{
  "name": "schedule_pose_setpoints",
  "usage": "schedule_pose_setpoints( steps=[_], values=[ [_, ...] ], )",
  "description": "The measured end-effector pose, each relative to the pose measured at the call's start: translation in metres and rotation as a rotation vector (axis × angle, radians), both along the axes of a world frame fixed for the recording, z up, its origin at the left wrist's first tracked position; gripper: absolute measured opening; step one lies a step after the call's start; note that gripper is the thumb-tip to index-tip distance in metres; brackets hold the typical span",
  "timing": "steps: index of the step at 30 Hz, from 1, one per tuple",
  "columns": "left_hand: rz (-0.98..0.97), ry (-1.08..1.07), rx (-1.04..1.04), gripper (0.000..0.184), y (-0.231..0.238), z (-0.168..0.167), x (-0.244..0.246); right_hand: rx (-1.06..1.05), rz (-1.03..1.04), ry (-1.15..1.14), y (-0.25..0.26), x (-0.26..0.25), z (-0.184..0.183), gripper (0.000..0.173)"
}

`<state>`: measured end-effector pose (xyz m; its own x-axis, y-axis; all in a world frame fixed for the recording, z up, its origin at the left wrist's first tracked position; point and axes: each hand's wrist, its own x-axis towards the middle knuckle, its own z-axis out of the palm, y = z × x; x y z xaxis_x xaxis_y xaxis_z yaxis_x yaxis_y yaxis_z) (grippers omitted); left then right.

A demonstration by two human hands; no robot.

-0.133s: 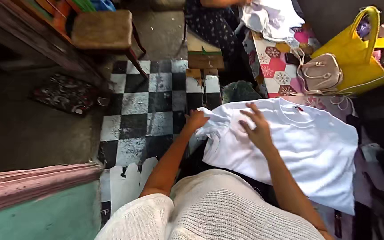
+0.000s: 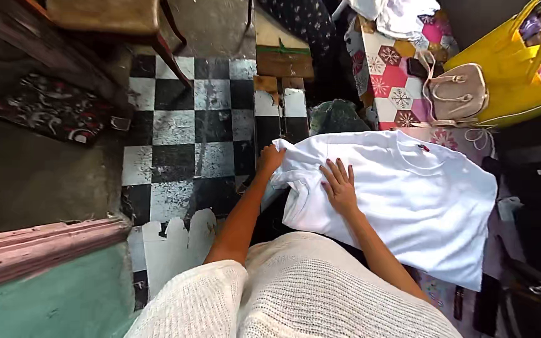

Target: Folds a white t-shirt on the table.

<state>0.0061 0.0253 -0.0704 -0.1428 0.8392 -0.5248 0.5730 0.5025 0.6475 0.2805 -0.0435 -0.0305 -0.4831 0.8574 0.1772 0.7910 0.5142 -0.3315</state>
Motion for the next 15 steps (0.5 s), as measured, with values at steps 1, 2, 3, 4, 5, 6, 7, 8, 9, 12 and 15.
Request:
schedule_pose_setpoints(
  steps=[1, 2, 3, 4, 5, 6, 7, 8, 9, 12, 15],
  values=[
    [0.059, 0.006, 0.020, 0.065, 0.005, -0.004, 0.005, 0.066, -0.013, 0.005, -0.001, 0.001, -0.006, 0.049],
    [0.103, 0.033, 0.041, 0.069, 0.009, -0.010, 0.009, 0.104, -0.025, 0.012, -0.002, 0.001, -0.008, 0.049],
    [0.130, 0.075, 0.062, 0.071, 0.013, -0.015, 0.012, 0.120, -0.036, 0.017, -0.002, -0.001, -0.009, 0.048],
    [0.147, 0.113, 0.082, 0.070, 0.017, -0.021, 0.014, 0.124, -0.043, 0.020, -0.002, -0.002, -0.009, 0.048],
    [0.154, 0.132, 0.097, 0.067, 0.020, -0.026, 0.014, 0.125, -0.046, 0.019, -0.001, -0.003, -0.009, 0.048],
    [0.158, 0.130, 0.108, 0.061, 0.025, -0.030, 0.015, 0.127, -0.046, 0.018, -0.001, -0.003, -0.009, 0.049],
    [0.164, 0.111, 0.112, 0.051, 0.029, -0.035, 0.014, 0.129, -0.047, 0.017, 0.000, -0.003, -0.009, 0.049],
    [0.170, 0.087, 0.102, 0.041, 0.033, -0.038, 0.012, 0.129, -0.051, 0.014, 0.000, -0.004, -0.008, 0.049],
    [0.180, 0.051, 0.087, 0.035, 0.036, -0.039, 0.009, 0.121, -0.058, 0.014, 0.000, -0.005, -0.007, 0.049],
    [0.234, -0.134, 0.172, 0.040, 0.040, -0.031, -0.005, 0.036, -0.092, 0.079, 0.007, -0.014, 0.011, 0.036],
    [0.249, -0.259, 0.446, 0.041, 0.024, 0.009, -0.016, -0.112, -0.058, 0.150, 0.043, -0.039, 0.052, 0.031]
  ],
)
